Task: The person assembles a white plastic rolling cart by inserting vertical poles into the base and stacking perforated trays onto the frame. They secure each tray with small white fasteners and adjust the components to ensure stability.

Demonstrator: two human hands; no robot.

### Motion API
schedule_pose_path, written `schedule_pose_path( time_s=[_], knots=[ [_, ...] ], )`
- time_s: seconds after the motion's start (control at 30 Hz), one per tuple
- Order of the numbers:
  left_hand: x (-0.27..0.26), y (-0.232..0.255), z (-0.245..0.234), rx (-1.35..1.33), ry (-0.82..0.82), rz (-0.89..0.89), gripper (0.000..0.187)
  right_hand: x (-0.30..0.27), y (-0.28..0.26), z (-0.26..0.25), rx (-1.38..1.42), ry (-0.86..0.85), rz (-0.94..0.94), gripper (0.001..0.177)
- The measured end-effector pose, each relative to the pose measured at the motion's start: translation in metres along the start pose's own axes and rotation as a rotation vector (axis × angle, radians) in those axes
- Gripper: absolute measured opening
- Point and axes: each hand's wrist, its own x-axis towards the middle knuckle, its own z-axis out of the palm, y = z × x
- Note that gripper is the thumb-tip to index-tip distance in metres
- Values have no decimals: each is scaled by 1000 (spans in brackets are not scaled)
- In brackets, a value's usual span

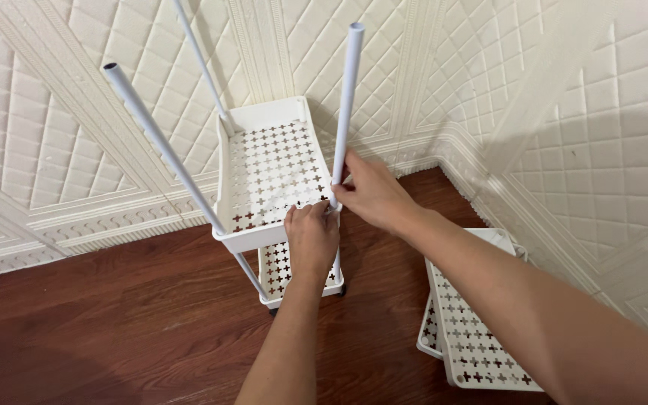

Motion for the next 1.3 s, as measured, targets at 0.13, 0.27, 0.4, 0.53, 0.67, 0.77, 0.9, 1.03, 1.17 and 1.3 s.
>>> schedule_pose_path(
  time_s=[0.13, 0.27, 0.4, 0.53, 0.67, 0.77, 0.9, 1.03, 1.17, 1.3],
  knots=[
    [1, 0, -5, -4, -51, -44, 21, 15, -6, 0, -184, -127, 52, 35],
    [1, -2, -7, -16, -43, -37, 20, 22, 1, 8, -205, -122, 177, 40],
    [7, -2, -2, 19, -62, -80, 21, 13, 12, 22, -177, -103, 94, 39],
    [14, -5, 8, -29, -69, -128, 18, 12, 22, 24, -164, -52, 98, 38],
    [15, -8, 20, -27, 5, -88, 17, 11, 23, 24, -197, -8, 68, 35],
    [15, -9, 23, -21, 16, -73, 18, 12, 20, 27, -280, -27, 166, 32],
    [16, -7, 24, -38, 11, -52, 20, 11, 20, 23, -307, -15, 141, 29],
    [18, -10, 25, -64, -32, -105, 22, 21, 23, 16, -21, -138, 218, 28],
    [17, -12, 40, -50, 43, -46, 21, 18, 30, 18, 99, -72, 192, 28],
    [18, -14, 42, -46, -6, -88, 24, 10, 21, 27, -9, 14, 179, 27]
  ],
)
